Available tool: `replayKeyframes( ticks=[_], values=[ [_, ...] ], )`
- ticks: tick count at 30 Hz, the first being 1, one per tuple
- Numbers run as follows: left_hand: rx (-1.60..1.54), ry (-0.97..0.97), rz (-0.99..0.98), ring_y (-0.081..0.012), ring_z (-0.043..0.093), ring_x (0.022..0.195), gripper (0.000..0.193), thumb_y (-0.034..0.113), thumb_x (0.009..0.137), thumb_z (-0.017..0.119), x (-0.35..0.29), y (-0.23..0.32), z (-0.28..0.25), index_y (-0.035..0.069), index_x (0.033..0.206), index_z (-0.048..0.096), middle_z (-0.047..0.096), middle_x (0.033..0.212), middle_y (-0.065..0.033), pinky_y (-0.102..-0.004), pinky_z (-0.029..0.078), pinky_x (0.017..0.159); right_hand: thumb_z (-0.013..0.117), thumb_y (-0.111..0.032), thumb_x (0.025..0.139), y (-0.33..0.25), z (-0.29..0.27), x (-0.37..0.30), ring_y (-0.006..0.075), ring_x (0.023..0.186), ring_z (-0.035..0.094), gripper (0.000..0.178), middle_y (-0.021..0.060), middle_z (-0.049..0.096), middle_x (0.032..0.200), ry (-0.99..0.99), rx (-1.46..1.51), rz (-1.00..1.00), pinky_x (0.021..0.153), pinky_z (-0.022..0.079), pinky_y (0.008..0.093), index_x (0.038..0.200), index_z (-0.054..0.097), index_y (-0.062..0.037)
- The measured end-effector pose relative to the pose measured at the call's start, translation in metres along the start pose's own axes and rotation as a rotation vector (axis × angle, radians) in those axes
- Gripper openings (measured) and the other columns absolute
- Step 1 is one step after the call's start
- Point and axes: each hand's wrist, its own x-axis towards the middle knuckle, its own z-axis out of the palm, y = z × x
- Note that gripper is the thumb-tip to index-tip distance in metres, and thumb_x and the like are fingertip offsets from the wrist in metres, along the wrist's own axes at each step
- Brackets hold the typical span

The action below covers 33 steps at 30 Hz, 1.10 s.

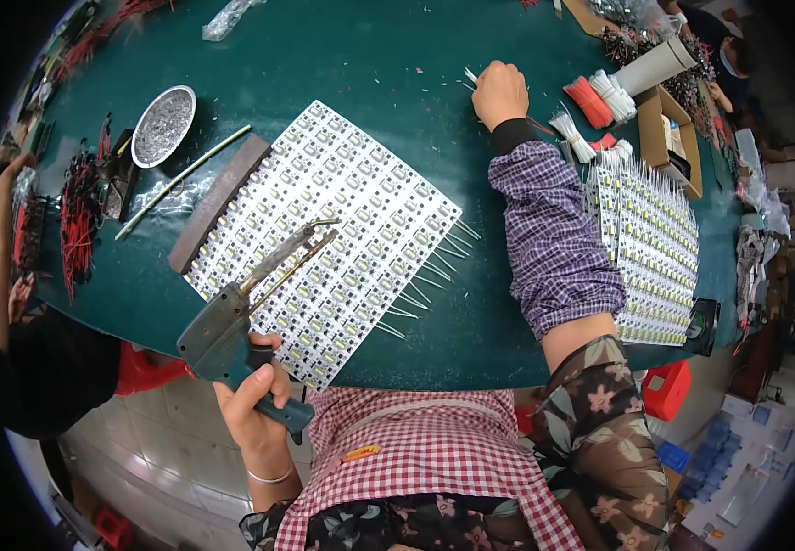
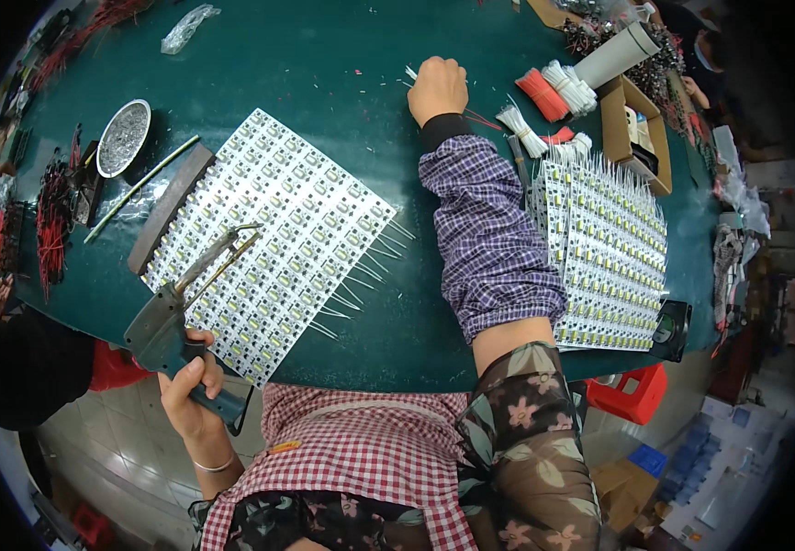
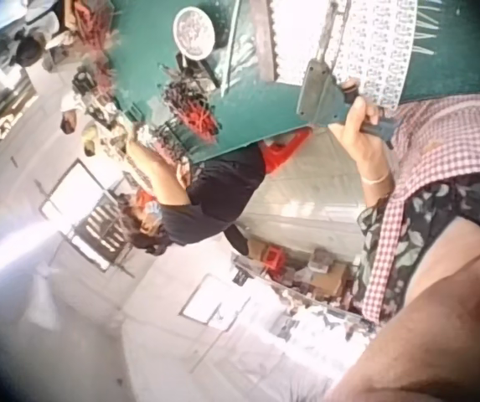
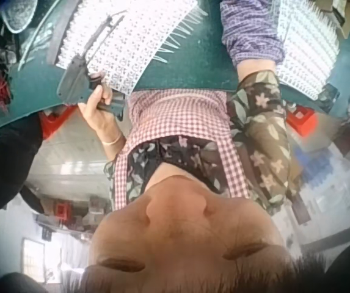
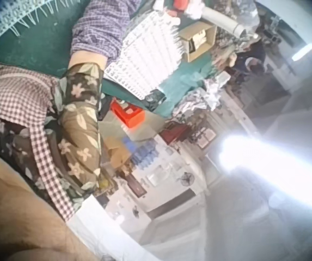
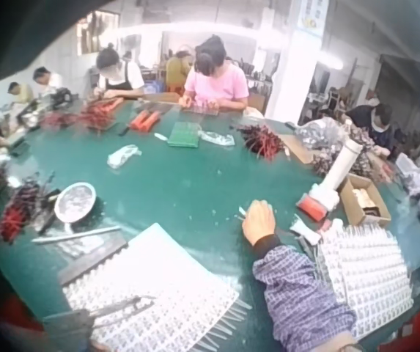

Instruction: The person solders wire leads onto an LED board using a soldering tool, unfastens a bundle of leads by hand, and solders additional leads onto the board.

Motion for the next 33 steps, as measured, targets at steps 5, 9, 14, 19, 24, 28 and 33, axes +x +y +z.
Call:
replayKeyframes(
  ticks=[5,9,14,19,24,28,33],
  values=[
    [0.023,0.009,-0.007,-0.0145,0.052,0.057,0.047,0.002,0.079,0.068,0.002,-0.005,0.005,-0.010,0.121,0.050,0.061,0.109,-0.0246,-0.0239,0.041,0.047,0.068,-0.003,0.080,0.015,-0.001,0.000,0.0387,0.093,0.064,0.015,0.0199,0.066,0.093,0.093,0.000,-0.051,0.080,0.054,0.0476,0.094,0.063,-0.0002],
    [-0.042,-0.017,-0.041,-0.0142,0.051,0.057,0.045,0.003,0.081,0.066,0.005,-0.009,0.011,-0.011,0.120,0.050,0.061,0.110,-0.0252,-0.0235,0.040,0.046,0.066,-0.011,0.090,-0.003,-0.035,-0.029,0.0367,0.084,0.066,0.007,0.0166,0.068,0.088,0.371,0.225,-0.175,0.075,0.052,0.0454,0.094,0.068,-0.0055],
    [-0.064,-0.088,-0.103,-0.0133,0.048,0.052,0.041,0.006,0.083,0.064,-0.004,-0.010,-0.005,-0.012,0.118,0.052,0.060,0.109,-0.0253,-0.0243,0.036,0.045,0.060,-0.007,0.093,-0.056,-0.102,-0.133,0.0366,0.084,0.059,0.007,0.0174,0.061,0.087,0.153,0.608,-0.141,0.073,0.046,0.0448,0.094,0.062,-0.0004],
    [0.087,-0.099,-0.003,-0.0100,0.046,0.051,0.044,0.011,0.084,0.066,-0.028,-0.016,-0.030,-0.013,0.117,0.050,0.058,0.111,-0.0264,-0.0222,0.036,0.043,0.064,0.007,0.084,-0.077,-0.134,-0.244,0.0340,0.081,0.057,0.009,0.0162,0.058,0.086,-0.094,0.772,-0.181,0.071,0.046,0.0403,0.090,0.060,0.0022],
    [0.277,-0.064,0.087,-0.0120,0.048,0.050,0.049,0.011,0.082,0.069,-0.062,-0.022,-0.048,-0.013,0.120,0.050,0.061,0.110,-0.0226,-0.0250,0.038,0.044,0.071,0.008,0.076,-0.090,-0.127,-0.299,0.0276,0.074,0.058,0.023,0.0094,0.060,0.083,-0.063,0.793,-0.364,0.063,0.046,0.0370,0.098,0.068,0.0008],
    [0.508,0.015,0.209,-0.0107,0.054,0.058,0.054,0.000,0.081,0.070,-0.088,-0.037,-0.063,-0.009,0.130,0.051,0.066,0.110,-0.0187,-0.0245,0.044,0.051,0.074,0.007,0.072,-0.094,-0.117,-0.313,0.0220,0.071,0.058,0.030,0.0051,0.060,0.080,-0.019,0.748,-0.414,0.060,0.044,0.0341,0.101,0.071,-0.0004],
    [0.740,0.023,0.115,-0.0165,0.070,0.088,0.023,0.005,0.085,0.078,-0.101,-0.038,-0.049,-0.004,0.106,0.072,0.074,0.101,-0.0099,-0.0296,0.055,0.077,0.076,0.005,0.072,-0.094,-0.113,-0.317,0.0210,0.070,0.057,0.030,0.0041,0.060,0.079,-0.017,0.700,-0.450,0.059,0.043,0.0332,0.101,0.072,-0.0006]
  ],
)
